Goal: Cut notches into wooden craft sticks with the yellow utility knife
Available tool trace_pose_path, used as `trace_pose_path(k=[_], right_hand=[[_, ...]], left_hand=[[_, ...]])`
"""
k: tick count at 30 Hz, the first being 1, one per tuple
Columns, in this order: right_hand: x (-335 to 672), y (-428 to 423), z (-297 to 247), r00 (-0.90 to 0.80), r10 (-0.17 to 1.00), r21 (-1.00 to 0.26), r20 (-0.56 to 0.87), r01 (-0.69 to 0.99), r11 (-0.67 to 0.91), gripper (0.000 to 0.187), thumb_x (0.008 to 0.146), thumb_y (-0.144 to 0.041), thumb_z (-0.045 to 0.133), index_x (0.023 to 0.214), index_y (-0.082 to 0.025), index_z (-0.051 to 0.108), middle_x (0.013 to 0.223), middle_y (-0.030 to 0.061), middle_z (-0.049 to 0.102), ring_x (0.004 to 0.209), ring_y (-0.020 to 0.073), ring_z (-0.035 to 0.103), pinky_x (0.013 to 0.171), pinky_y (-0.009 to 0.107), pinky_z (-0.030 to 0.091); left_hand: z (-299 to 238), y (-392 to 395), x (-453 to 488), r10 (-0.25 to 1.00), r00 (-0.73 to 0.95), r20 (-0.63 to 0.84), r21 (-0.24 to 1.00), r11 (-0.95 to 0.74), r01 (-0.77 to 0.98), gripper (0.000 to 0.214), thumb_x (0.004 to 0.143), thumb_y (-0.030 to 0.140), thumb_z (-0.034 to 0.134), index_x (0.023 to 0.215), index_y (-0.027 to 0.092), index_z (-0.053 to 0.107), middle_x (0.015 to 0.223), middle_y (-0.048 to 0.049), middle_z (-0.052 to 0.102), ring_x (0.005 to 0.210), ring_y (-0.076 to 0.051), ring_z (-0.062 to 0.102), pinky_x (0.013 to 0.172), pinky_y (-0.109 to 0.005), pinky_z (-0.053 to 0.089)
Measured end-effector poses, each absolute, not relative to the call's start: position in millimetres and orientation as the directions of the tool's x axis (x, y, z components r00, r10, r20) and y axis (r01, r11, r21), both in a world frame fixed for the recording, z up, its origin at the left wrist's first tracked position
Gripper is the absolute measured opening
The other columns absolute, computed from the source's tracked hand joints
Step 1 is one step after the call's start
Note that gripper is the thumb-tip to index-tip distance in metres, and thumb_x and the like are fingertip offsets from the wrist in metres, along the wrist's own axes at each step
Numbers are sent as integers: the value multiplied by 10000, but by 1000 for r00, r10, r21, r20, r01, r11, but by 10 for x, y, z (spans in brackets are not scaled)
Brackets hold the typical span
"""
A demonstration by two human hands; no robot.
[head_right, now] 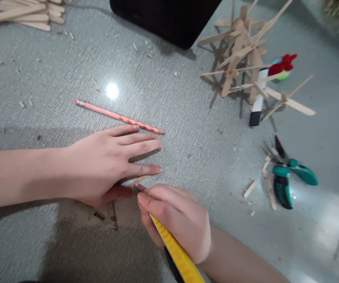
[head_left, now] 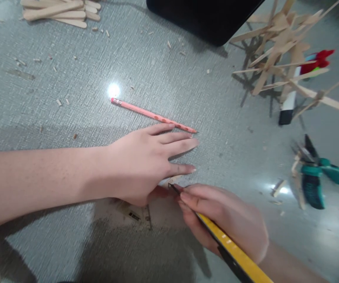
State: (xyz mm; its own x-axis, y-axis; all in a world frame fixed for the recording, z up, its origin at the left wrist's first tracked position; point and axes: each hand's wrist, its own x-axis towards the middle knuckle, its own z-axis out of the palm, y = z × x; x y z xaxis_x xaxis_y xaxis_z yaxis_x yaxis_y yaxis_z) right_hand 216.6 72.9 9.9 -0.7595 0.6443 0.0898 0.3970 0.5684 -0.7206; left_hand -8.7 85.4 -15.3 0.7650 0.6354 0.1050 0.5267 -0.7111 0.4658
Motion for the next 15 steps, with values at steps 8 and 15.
trace_pose_path(k=[8, 15], right_hand=[[2159, 732, 110, -782, 604, -670, 156, 366, 646, 199, 915, -56, 549, 914, -248, 601, 608, -58, 600, 469, 98, 531, 491, 225, 477], [2253, 718, 51, -778, 614, -709, 132, 359, 607, 201, 917, -81, 541, 965, -257, 625, 704, -29, 663, 561, 122, 640, 555, 233, 549]], left_hand=[[-152, 849, -95, 641, 759, 118, 463, -711, 529, 654, 798, 454, 758, 1400, 240, 620, 1565, -119, 472, 1496, -334, 395, 1272, -487, 273], [-164, 844, -89, 644, 757, 114, 449, -713, 539, 676, 789, 475, 769, 1410, 255, 616, 1562, -121, 474, 1493, -319, 399, 1275, -480, 254]])
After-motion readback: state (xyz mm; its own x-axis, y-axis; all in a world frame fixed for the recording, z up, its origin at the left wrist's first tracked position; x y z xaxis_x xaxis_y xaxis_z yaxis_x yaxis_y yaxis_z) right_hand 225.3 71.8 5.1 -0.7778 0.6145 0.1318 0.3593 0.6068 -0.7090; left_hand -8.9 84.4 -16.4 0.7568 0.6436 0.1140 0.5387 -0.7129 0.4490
